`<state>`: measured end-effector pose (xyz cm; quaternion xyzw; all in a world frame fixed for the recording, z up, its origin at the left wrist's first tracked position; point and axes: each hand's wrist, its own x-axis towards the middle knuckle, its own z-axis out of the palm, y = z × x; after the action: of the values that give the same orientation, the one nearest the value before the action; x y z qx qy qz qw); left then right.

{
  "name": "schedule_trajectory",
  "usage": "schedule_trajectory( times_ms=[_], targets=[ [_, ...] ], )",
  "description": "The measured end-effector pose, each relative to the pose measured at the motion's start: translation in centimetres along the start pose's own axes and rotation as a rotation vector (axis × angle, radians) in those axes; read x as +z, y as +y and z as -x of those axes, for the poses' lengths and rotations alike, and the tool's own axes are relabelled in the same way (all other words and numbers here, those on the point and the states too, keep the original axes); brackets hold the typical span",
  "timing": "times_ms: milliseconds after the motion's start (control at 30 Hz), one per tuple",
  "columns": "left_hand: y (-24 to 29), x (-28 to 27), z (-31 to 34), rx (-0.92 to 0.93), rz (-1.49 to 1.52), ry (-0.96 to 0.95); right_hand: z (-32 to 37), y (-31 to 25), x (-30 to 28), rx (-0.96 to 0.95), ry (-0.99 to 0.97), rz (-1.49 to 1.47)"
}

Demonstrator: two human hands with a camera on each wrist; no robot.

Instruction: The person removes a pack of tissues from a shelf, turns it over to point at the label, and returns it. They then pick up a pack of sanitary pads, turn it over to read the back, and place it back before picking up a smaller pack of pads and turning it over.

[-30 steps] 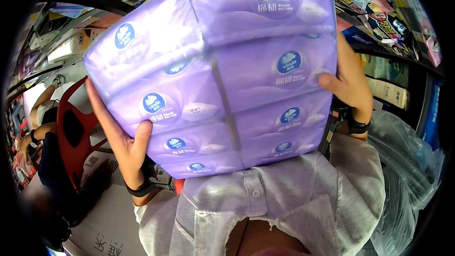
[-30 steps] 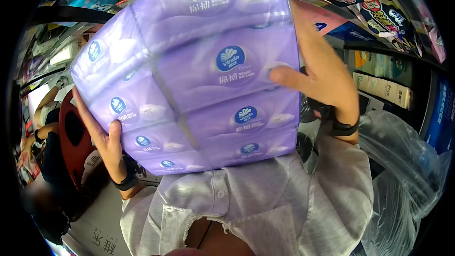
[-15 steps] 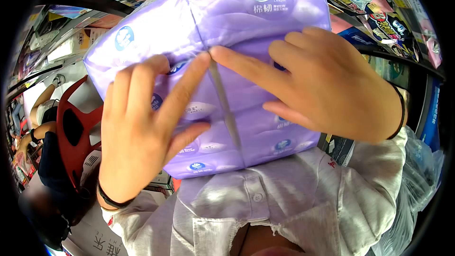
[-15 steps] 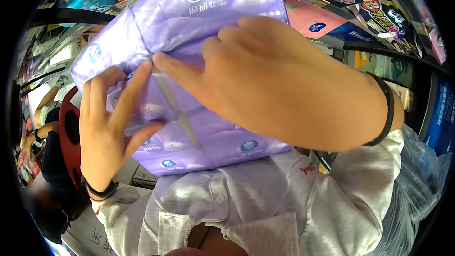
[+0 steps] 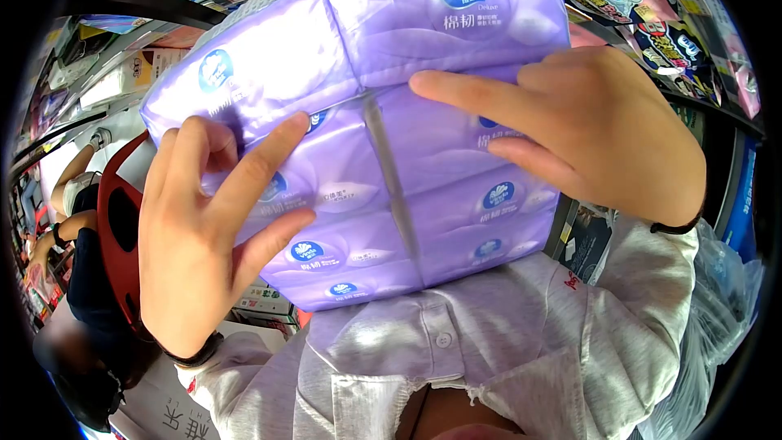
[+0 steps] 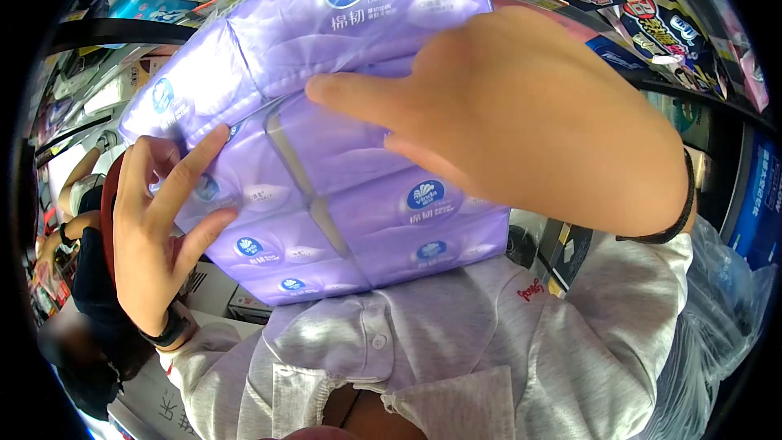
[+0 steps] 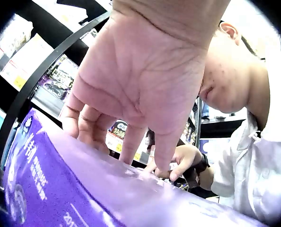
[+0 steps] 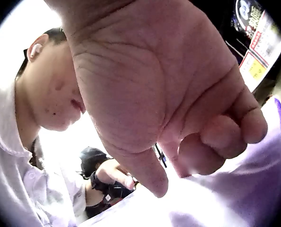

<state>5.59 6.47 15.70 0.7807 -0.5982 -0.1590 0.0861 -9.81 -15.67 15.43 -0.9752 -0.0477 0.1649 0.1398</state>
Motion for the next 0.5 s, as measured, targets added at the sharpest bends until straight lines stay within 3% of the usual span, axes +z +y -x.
schedule_trajectory(
  times_ms=[267, 367, 433, 500],
  targets=[
    [-0.8, -0.6, 1.4, -0.120, 0.001, -0.063, 1.8, 1.3, 0.0, -0.033, 0.116, -0.039],
    [-1.4, -0.3, 1.9, -0.058, -0.007, 0.034, 2.3, 1.6, -0.4, -0.059, 0.119, 0.066],
    [-1.6, -0.3, 2.4, -0.133, 0.051, 0.021, 2.6, 1.5, -0.9, 0.044, 0.040, 0.043],
    [-1.9, -0.4, 2.8, -0.162, 0.072, 0.015, 2.9, 1.8, -0.8, 0.035, 0.087, 0.006]
  ],
)
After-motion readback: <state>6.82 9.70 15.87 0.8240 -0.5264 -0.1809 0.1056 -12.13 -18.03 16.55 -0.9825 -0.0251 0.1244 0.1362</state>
